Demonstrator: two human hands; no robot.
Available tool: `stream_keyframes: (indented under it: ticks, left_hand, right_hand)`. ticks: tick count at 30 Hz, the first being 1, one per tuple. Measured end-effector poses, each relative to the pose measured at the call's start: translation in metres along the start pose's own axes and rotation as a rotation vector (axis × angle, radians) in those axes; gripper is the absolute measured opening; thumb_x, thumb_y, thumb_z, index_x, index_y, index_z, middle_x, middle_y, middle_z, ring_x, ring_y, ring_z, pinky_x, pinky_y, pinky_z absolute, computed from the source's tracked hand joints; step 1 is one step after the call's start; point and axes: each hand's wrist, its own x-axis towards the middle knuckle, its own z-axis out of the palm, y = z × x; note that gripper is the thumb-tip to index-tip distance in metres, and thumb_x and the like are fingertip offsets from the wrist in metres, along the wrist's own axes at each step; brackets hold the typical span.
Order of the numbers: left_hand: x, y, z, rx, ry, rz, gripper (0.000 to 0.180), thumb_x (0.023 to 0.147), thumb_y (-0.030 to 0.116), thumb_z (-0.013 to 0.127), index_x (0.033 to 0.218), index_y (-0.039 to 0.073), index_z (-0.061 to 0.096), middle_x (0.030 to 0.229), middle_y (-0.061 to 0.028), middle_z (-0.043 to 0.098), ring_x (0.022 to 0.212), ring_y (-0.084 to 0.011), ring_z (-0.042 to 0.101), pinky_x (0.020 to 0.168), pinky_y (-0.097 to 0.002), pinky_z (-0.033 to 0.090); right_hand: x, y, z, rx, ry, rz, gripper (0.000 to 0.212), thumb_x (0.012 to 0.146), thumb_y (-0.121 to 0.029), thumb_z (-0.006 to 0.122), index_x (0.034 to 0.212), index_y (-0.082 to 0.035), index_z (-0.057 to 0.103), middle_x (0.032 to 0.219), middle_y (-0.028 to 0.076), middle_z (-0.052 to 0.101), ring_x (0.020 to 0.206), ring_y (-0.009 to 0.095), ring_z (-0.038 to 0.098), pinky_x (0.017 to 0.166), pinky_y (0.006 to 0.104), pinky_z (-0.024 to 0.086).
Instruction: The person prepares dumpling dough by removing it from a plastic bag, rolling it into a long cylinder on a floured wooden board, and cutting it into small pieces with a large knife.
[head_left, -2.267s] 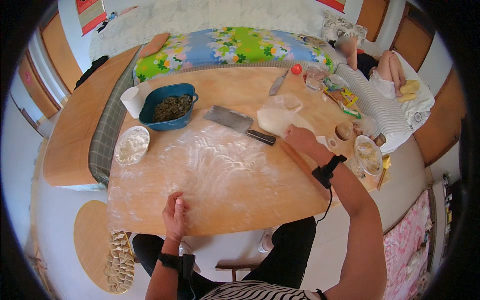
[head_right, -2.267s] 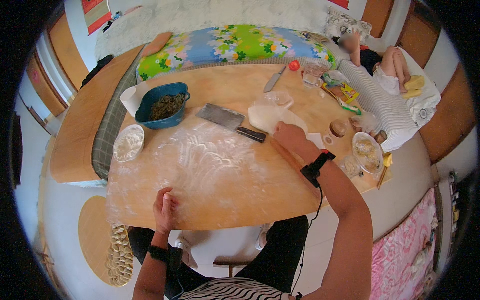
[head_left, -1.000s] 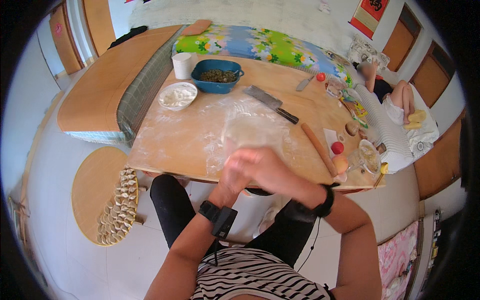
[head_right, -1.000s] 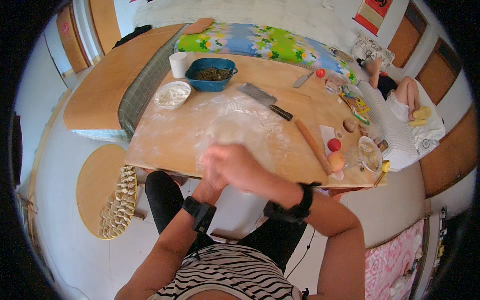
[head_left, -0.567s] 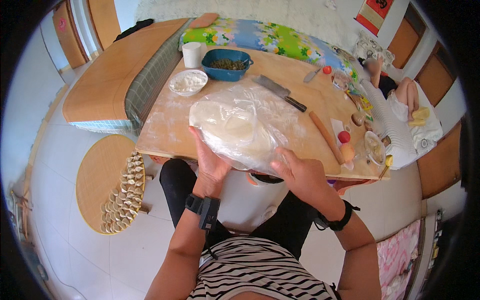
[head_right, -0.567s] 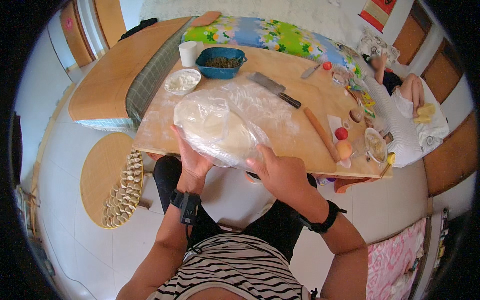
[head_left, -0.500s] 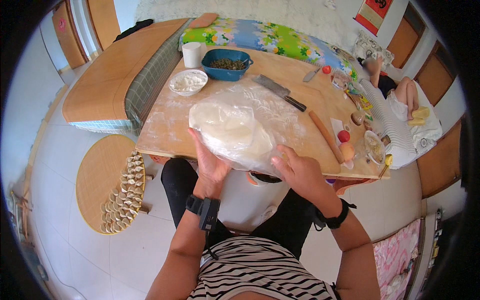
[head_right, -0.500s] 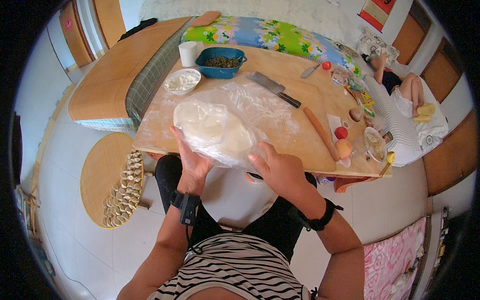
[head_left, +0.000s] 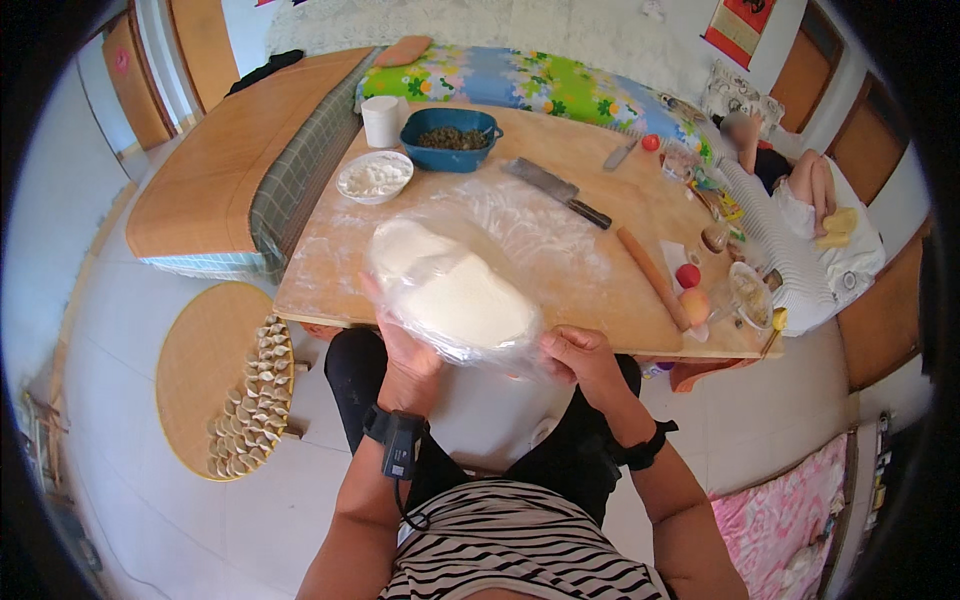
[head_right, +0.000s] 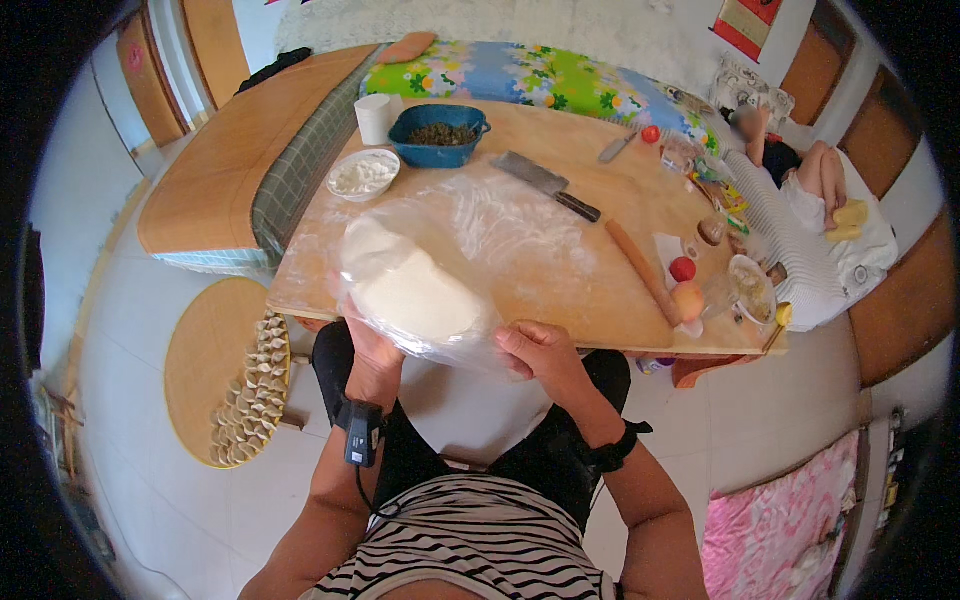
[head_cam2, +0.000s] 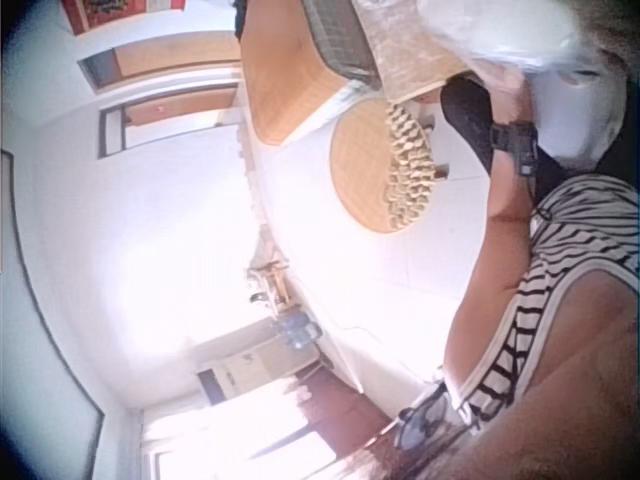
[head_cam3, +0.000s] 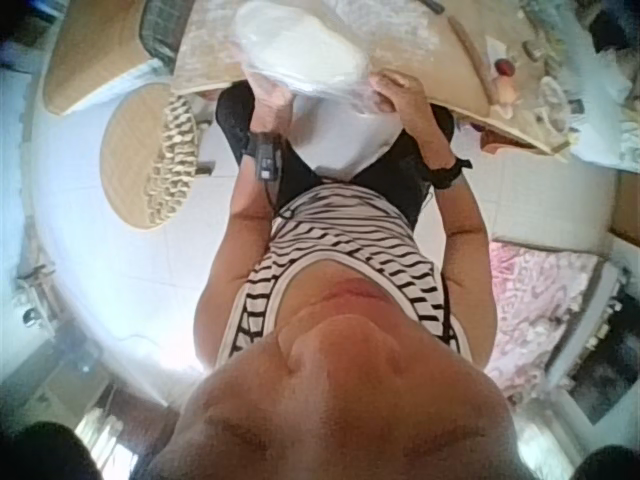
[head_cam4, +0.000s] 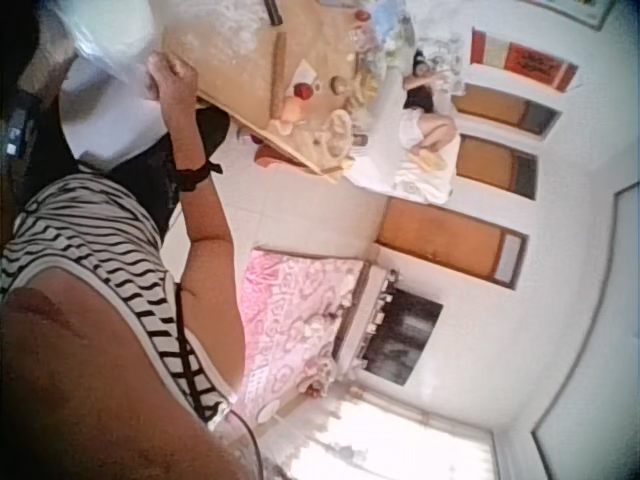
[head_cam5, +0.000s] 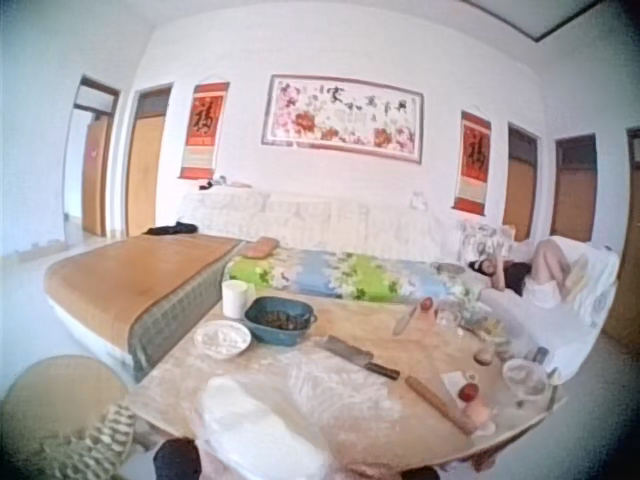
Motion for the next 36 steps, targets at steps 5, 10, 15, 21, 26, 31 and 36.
stream_keyframes:
  ticks: [5, 10, 15, 21, 26, 31, 36]
  left_hand:
    - [-0.006, 0.001, 0.002, 0.015, -0.02, 0.001, 0.067, 0.092, 0.061, 0.044, 0.137, 0.011, 0.046, 0.132, -0.0128, 0.056, 0.117, -0.0329, 0.055, 0.102, -0.0514, 0.043]
    - [-0.002, -0.025, 0.001, -0.076, 0.002, -0.111, 0.066, 0.091, 0.061, 0.045, 0.136, 0.013, 0.047, 0.128, -0.0107, 0.058, 0.113, -0.0316, 0.057, 0.1, -0.0502, 0.045]
    - [-0.002, -0.023, 0.001, -0.037, -0.027, -0.182, 0.07, 0.09, 0.065, 0.045, 0.136, 0.013, 0.046, 0.127, -0.011, 0.059, 0.113, -0.0314, 0.057, 0.1, -0.0511, 0.044]
    - [-0.002, -0.034, 0.019, 0.196, 0.122, -0.098, 0.079, 0.088, 0.069, 0.044, 0.142, 0.01, 0.039, 0.138, -0.0135, 0.049, 0.121, -0.0334, 0.051, 0.103, -0.0493, 0.043]
    - [-0.002, -0.053, 0.032, 0.358, 0.121, -0.16, 0.08, 0.09, 0.068, 0.042, 0.143, 0.008, 0.037, 0.139, -0.0152, 0.047, 0.122, -0.0325, 0.051, 0.104, -0.0457, 0.042]
    - [-0.002, -0.055, 0.026, 0.436, 0.182, -0.356, 0.077, 0.092, 0.065, 0.039, 0.142, 0.007, 0.038, 0.137, -0.0152, 0.05, 0.122, -0.0305, 0.052, 0.103, -0.0447, 0.043]
    - [-0.011, -0.063, 0.014, 0.407, 0.166, -0.548, 0.074, 0.094, 0.062, 0.037, 0.144, 0.007, 0.037, 0.138, -0.0146, 0.05, 0.124, -0.0281, 0.051, 0.104, -0.0431, 0.042]
  right_hand:
    - [0.026, 0.031, 0.012, -0.633, 0.261, -0.512, 0.02, 0.084, -0.019, 0.066, 0.076, 0.0, 0.064, 0.062, 0.002, 0.06, 0.056, 0.017, 0.056, 0.054, 0.0316, 0.044]
    - [0.043, 0.103, 0.031, -0.373, 0.139, -0.493, 0.033, 0.079, -0.016, 0.067, 0.105, 0.003, 0.06, 0.095, 0.011, 0.067, 0.081, 0.022, 0.063, 0.075, 0.0351, 0.05]
    - [0.035, 0.063, -0.02, 0.269, 0.174, -0.071, 0.061, 0.084, -0.018, 0.069, 0.136, -0.001, 0.042, 0.123, 0.012, 0.055, 0.114, 0.02, 0.052, 0.098, 0.0335, 0.043]
    - [-0.008, -0.01, -0.001, -0.085, 0.032, -0.221, 0.077, 0.083, -0.032, 0.073, 0.142, -0.002, 0.035, 0.132, 0.015, 0.049, 0.123, 0.024, 0.048, 0.1, 0.0351, 0.043]
    - [0.0, -0.002, -0.003, -0.331, 0.272, -0.455, 0.081, 0.076, -0.026, 0.079, 0.141, -0.003, 0.037, 0.139, 0.018, 0.044, 0.127, 0.03, 0.045, 0.103, 0.038, 0.04]
    - [0.021, -0.012, -0.026, -0.449, 0.309, -0.676, 0.028, 0.086, -0.017, 0.069, 0.111, -0.005, 0.065, 0.108, 0.009, 0.063, 0.1, 0.021, 0.061, 0.083, 0.0309, 0.049]
    - [0.052, -0.038, -0.069, 0.169, 0.322, -0.19, 0.029, 0.095, -0.032, 0.059, 0.102, -0.005, 0.067, 0.066, -0.001, 0.057, 0.055, 0.009, 0.053, 0.051, 0.0234, 0.042]
